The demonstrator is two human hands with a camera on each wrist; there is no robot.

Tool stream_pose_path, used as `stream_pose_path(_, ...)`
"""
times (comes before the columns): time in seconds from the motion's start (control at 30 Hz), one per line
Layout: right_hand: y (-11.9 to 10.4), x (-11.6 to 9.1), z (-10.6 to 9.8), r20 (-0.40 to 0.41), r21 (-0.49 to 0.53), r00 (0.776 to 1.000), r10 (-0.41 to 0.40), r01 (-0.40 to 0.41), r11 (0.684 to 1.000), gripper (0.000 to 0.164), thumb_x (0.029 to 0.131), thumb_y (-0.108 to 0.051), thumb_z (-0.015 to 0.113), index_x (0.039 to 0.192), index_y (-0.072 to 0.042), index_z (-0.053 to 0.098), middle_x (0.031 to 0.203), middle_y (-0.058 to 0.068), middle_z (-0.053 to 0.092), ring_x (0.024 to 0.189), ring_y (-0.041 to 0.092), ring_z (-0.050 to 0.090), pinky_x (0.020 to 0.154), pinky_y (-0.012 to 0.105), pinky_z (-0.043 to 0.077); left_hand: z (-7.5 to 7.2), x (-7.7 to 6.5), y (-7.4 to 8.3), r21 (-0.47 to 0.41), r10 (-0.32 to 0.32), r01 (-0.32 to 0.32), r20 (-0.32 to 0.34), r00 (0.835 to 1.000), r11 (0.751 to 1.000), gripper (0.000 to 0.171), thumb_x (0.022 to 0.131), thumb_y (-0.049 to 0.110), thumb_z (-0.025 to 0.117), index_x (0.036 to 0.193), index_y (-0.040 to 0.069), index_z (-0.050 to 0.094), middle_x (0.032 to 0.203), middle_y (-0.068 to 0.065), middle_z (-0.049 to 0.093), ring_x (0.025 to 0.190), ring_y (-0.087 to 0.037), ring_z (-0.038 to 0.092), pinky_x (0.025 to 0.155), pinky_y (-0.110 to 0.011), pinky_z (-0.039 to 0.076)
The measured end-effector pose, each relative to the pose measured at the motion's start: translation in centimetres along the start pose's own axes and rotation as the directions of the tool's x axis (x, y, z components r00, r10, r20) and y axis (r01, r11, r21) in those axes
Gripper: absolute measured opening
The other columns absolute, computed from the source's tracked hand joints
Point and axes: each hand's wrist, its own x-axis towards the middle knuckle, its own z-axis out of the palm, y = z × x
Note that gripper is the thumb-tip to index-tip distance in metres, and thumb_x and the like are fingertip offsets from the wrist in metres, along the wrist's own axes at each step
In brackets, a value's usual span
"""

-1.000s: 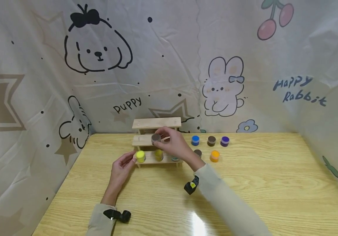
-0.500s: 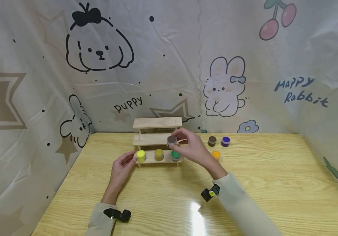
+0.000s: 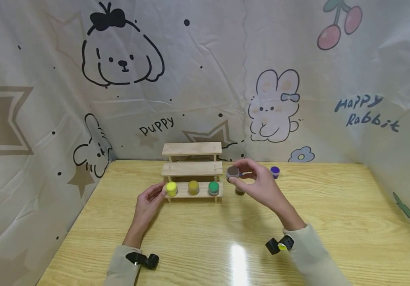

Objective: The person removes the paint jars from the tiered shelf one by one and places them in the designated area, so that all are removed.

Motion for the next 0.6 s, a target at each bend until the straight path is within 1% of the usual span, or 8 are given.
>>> stream_pose_path(0.03, 0.1, -0.3, -0.3, -0.003, -0.001, 1.000, 0.010, -0.010, 1.000, 0.037, 0.091, -0.019, 0.080, 0.124, -0.010, 0.066, 0.113, 0.005, 0.069, 0.103, 0.021, 0.065, 0.095, 0.043, 0.056, 0.0, 0.0, 0.0, -0.001, -0.002, 0.002, 0.000, 1.000, 1.000, 0.036, 0.100, 0.007, 0.068, 0.133, -0.005, 0.064, 0.135, -0.023, 0.063, 0.123, -0.026, 0.059, 0.097, -0.015, 0.049)
stream_pose_path(0.13, 0.3, -1.1, -1.2, -0.019, -0.009, 1.000, 0.022, -0.022, 1.000, 0.036, 0.092, -0.020, 0.080, 0.124, -0.010, 0.066, 0.113, 0.005, 0.069, 0.104, 0.020, 0.064, 0.095, 0.042, 0.056, 0.0, 0.0, -0.1, -0.001, -0.004, 0.004, -0.001, 1.000, 1.000, 0.036, 0.100, 0.006, 0.068, 0.133, -0.005, 0.064, 0.135, -0.024, 0.063, 0.124, -0.028, 0.059, 0.097, -0.015, 0.049)
stream_pose_path(0.2, 0.7, -1.6, -1.7, -0.039, -0.032, 0.999, 0.014, -0.015, 0.999, 0.035, 0.093, -0.020, 0.079, 0.123, -0.010, 0.066, 0.113, 0.004, 0.069, 0.104, 0.019, 0.064, 0.094, 0.038, 0.057, 0.0, 0.0, -0.1, 0.004, -0.005, 0.005, -0.001, 1.000, 1.000, 0.035, 0.100, 0.006, 0.068, 0.133, -0.005, 0.064, 0.135, -0.023, 0.063, 0.124, -0.028, 0.059, 0.097, -0.015, 0.049)
stream_pose_path(0.27, 0.9, -2.0, -2.2, -0.063, -0.045, 0.998, -0.002, -0.001, 0.999, 0.034, 0.093, -0.018, 0.079, 0.123, -0.009, 0.067, 0.113, 0.003, 0.069, 0.103, 0.018, 0.063, 0.093, 0.038, 0.057, 0.0, 0.0, -0.1, 0.009, -0.004, 0.004, -0.001, 1.000, 1.000, 0.035, 0.100, 0.007, 0.068, 0.133, -0.004, 0.064, 0.135, -0.023, 0.063, 0.124, -0.028, 0.059, 0.097, -0.015, 0.049)
stream_pose_path(0.4, 1.7, -2.6, -3.2, -0.100, -0.064, 0.995, -0.016, 0.009, 0.998, 0.035, 0.092, -0.015, 0.080, 0.124, -0.009, 0.067, 0.113, 0.003, 0.069, 0.103, 0.015, 0.063, 0.094, 0.032, 0.056, 0.0, 0.1, -0.1, 0.015, 0.009, -0.009, 0.005, 1.000, 1.000, 0.035, 0.100, 0.007, 0.067, 0.133, -0.004, 0.064, 0.135, -0.023, 0.063, 0.124, -0.030, 0.059, 0.097, -0.015, 0.049)
stream_pose_path(0.5, 2.2, -3.0, -4.1, -0.122, -0.077, 0.992, -0.014, 0.005, 0.997, 0.034, 0.092, -0.014, 0.080, 0.123, -0.007, 0.067, 0.113, 0.005, 0.069, 0.103, 0.012, 0.063, 0.092, 0.024, 0.054, -0.1, 0.1, -0.1, 0.013, 0.018, -0.018, 0.005, 1.000, 1.000, 0.035, 0.100, 0.006, 0.067, 0.133, -0.005, 0.064, 0.134, -0.023, 0.063, 0.124, -0.030, 0.059, 0.097, -0.016, 0.050)
stream_pose_path(0.6, 2.7, -3.3, -4.9, -0.149, -0.078, 0.989, -0.012, 0.000, 0.997, 0.034, 0.092, -0.012, 0.079, 0.123, -0.005, 0.066, 0.114, 0.007, 0.068, 0.102, 0.011, 0.061, 0.090, 0.016, 0.052, -0.1, 0.1, -0.2, 0.016, 0.020, -0.020, 0.007, 1.000, 1.000, 0.035, 0.100, 0.006, 0.067, 0.133, -0.005, 0.064, 0.134, -0.023, 0.063, 0.123, -0.028, 0.060, 0.097, -0.016, 0.050)
